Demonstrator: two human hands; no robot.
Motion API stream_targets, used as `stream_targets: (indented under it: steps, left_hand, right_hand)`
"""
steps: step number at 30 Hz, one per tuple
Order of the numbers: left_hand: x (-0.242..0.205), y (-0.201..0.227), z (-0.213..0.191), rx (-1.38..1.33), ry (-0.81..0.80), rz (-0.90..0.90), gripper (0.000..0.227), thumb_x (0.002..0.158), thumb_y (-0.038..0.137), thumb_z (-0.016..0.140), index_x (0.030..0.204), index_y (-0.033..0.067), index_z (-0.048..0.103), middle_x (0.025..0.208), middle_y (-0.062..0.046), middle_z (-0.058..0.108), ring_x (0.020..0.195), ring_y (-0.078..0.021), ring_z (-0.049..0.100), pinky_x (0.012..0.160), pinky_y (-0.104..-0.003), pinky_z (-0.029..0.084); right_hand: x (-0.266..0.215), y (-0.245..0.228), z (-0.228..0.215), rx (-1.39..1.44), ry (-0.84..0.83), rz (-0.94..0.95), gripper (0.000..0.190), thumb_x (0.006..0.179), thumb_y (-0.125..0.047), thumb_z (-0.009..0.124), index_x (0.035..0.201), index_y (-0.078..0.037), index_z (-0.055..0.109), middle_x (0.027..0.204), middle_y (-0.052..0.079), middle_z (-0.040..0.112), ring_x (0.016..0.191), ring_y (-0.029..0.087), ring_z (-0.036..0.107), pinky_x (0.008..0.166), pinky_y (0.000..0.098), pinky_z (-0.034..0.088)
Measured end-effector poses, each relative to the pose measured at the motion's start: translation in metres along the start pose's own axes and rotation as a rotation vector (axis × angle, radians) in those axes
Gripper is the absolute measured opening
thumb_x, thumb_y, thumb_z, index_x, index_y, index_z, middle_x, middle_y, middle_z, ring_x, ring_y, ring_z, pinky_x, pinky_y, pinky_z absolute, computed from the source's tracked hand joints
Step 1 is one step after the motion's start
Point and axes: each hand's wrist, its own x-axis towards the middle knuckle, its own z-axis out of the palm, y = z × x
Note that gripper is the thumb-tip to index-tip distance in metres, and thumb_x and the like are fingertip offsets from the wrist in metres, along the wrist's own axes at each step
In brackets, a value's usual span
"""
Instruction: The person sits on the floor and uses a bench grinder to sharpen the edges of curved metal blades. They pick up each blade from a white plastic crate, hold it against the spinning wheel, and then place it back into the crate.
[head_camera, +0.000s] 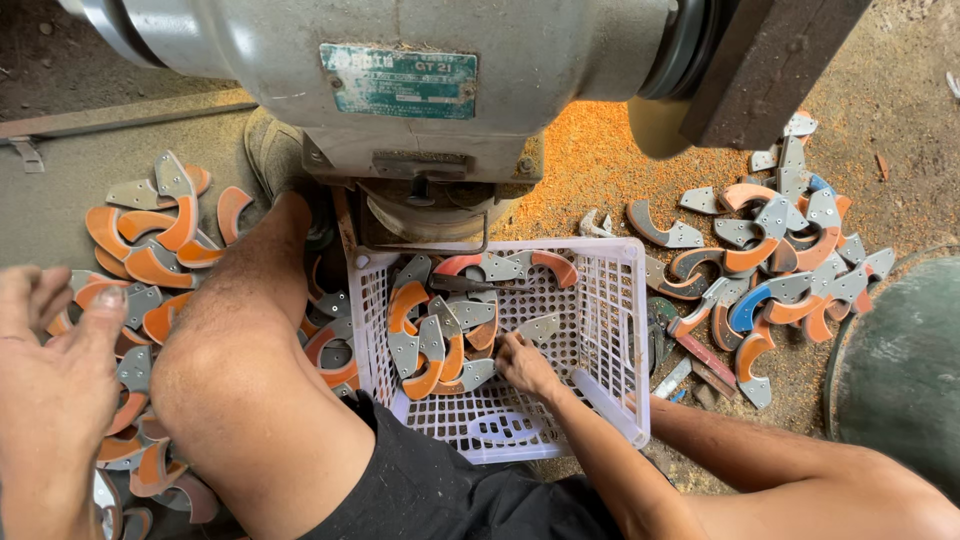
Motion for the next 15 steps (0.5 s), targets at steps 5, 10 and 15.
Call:
stream_targets:
  steps: [5, 10, 15]
  left_hand:
    - [-0.039, 0.104, 0.016, -0.018, -0.044, 0.28, 0.04, 0.105, 0.014, 0.067, 0.137, -0.0061, 0.054, 0.137, -0.021, 0.059, 0.124, -0.0256, 0.064, 0.102, -0.037, 0.056]
    - [-0.065, 0.148, 0.065, 0.096, -0.268, 0.361, 0.039, 0.092, 0.016, 0.074, 0.129, 0.0039, 0.067, 0.119, -0.015, 0.073, 0.102, -0.0237, 0.072, 0.086, -0.036, 0.057]
    - [-0.078, 0.168, 0.146, 0.148, -0.944, 0.178, 0.032, 0.095, 0.029, 0.058, 0.109, 0.0027, 0.067, 0.085, -0.022, 0.073, 0.088, -0.0402, 0.073, 0.077, -0.049, 0.054]
  right_hand:
    - [-0.016, -0.035, -0.025, 0.213, 0.206, 0.252, 0.018, 0.098, -0.008, 0.056, 0.114, -0.005, 0.048, 0.098, 0.014, 0.059, 0.082, 0.03, 0.065, 0.068, 0.0422, 0.06]
    - [-0.07, -0.086, -0.091, 0.479, 0.201, 0.124, 0.021, 0.092, -0.004, 0.062, 0.105, -0.007, 0.046, 0.086, 0.013, 0.06, 0.076, 0.023, 0.065, 0.069, 0.0379, 0.058]
    - [-0.132, -0.144, -0.175, 0.497, 0.151, 0.027, 0.039, 0.09, -0.008, 0.073, 0.109, -0.004, 0.04, 0.092, 0.013, 0.065, 0.09, 0.022, 0.07, 0.081, 0.0365, 0.061]
